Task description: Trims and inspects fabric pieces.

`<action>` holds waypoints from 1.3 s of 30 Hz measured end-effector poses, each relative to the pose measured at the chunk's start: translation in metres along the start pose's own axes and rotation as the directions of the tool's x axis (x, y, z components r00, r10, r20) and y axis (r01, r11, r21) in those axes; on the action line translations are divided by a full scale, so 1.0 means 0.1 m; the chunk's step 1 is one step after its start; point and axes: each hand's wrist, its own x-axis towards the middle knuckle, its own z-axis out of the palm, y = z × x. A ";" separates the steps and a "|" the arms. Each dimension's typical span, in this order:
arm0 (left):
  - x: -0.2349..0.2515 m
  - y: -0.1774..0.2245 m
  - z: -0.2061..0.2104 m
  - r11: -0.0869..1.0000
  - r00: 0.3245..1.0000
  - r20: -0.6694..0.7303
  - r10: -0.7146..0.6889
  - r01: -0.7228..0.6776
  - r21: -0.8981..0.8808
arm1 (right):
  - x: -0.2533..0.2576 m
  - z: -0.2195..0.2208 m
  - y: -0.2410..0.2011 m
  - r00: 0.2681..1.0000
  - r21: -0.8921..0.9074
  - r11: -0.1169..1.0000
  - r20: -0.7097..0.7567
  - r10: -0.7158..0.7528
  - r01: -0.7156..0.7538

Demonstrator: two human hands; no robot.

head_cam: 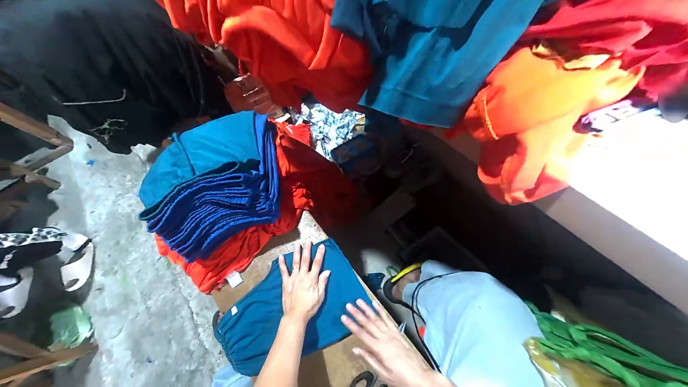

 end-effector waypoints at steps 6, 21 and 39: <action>-0.09 0.11 -0.19 0.999 0.999 -0.043 -0.023 0.022 -0.032 | 0.00 -0.33 0.13 0.884 0.087 0.926 -0.279 0.376 -0.366; -0.25 0.22 -0.03 0.999 0.996 0.070 -0.050 0.049 0.019 | 0.17 -0.21 0.03 0.891 -0.005 0.923 -0.265 0.369 -0.384; 0.06 0.54 -0.24 0.991 0.984 0.165 -0.067 0.085 -0.107 | 0.34 -0.40 0.13 0.900 0.144 0.889 0.109 0.422 -0.435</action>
